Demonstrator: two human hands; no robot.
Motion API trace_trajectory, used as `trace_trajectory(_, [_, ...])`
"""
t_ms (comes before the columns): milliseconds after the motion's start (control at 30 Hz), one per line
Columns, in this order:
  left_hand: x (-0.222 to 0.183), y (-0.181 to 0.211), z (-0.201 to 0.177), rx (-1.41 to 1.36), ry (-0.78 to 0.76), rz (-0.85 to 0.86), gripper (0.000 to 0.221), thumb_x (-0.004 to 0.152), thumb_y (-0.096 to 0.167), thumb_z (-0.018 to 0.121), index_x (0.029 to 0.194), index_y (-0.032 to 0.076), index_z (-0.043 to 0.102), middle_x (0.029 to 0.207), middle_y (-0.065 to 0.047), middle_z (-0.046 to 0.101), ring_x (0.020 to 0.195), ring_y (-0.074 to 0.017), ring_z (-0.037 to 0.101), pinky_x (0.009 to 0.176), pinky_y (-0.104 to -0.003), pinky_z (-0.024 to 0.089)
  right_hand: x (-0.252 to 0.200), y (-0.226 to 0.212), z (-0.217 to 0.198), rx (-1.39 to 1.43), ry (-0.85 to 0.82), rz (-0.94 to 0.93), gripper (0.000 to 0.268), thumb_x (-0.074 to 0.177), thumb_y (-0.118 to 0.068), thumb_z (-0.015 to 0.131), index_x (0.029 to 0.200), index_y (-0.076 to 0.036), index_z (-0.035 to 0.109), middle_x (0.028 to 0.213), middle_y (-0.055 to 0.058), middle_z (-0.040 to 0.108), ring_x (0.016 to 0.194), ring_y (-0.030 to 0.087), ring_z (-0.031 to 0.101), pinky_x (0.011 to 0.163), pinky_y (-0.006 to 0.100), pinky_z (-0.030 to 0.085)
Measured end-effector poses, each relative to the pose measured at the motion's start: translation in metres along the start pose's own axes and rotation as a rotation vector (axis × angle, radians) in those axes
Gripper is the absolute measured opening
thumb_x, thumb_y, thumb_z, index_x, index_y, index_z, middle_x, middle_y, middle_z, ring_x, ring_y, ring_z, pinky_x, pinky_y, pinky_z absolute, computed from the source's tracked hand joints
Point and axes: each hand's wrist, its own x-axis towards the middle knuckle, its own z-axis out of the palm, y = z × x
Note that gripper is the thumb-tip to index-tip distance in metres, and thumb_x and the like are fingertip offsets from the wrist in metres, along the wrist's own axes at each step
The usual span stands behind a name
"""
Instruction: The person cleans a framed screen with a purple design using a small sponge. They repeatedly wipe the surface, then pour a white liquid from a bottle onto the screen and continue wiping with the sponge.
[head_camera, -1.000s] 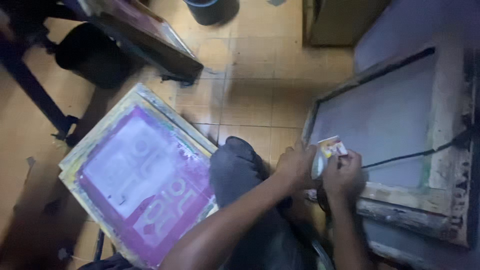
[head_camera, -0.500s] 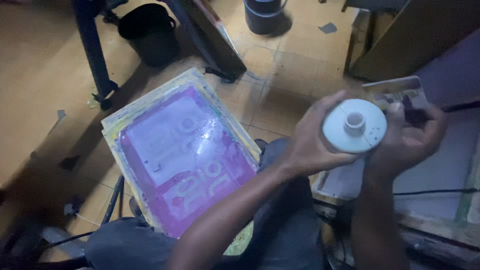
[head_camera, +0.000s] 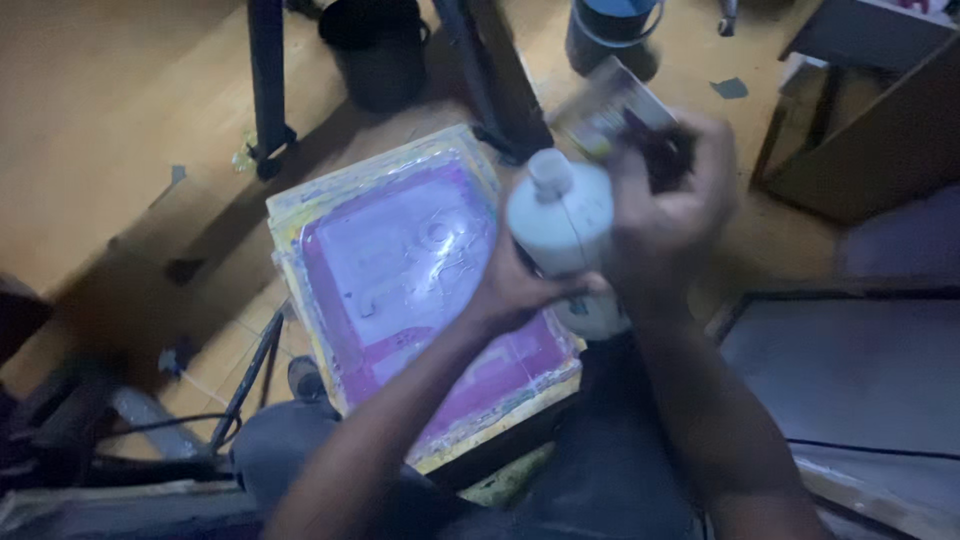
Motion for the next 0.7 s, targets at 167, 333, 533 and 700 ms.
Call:
trace_trajectory(167, [0.02,0.036,-0.089,0.397,0.186,0.141,0.105,0.066,0.025,0.098,0.148,0.01,0.034,0.147,-0.011,0.048,0.136,-0.0221,0.051,0.118,-0.033,0.043,0.012,0.02,0.099,0.271,-0.249,-0.173,0.02,0.091,0.01,0.065,0.101,-0.005,0.056,0.094,0.008,0.054,0.086,0.021,0.054,0.078,0.032,0.047])
trace_trajectory(333, [0.0,0.064,-0.174,0.821,0.169,-0.071,0.096,0.064,0.037,0.094,0.14,0.014,0.04,0.134,-0.009,0.059,0.123,-0.0255,0.06,0.101,-0.037,0.048,-0.021,0.088,0.156,0.196,-0.619,-0.223,0.015,0.088,0.006,0.063,0.099,-0.005,0.061,0.095,0.008,0.062,0.085,0.022,0.058,0.077,0.035,0.046])
trace_trajectory(533, [-0.016,0.04,-0.256,1.18,-0.147,-0.3,0.097,0.063,0.042,0.092,0.142,0.017,0.04,0.125,-0.017,0.068,0.106,-0.044,0.07,0.067,-0.052,0.052,-0.045,0.141,0.181,0.05,-1.034,-0.426,0.017,0.089,0.0,0.068,0.106,-0.002,0.068,0.098,0.015,0.069,0.087,0.032,0.065,0.076,0.041,0.048])
trace_trajectory(700, [-0.017,0.031,-0.26,1.258,-0.307,-0.479,0.098,0.062,0.039,0.09,0.143,0.016,0.039,0.118,-0.02,0.07,0.098,-0.045,0.069,0.062,-0.053,0.05,-0.059,0.151,0.193,0.018,-1.155,-0.556,0.023,0.087,0.005,0.063,0.107,-0.002,0.07,0.095,0.015,0.072,0.084,0.033,0.069,0.071,0.042,0.049])
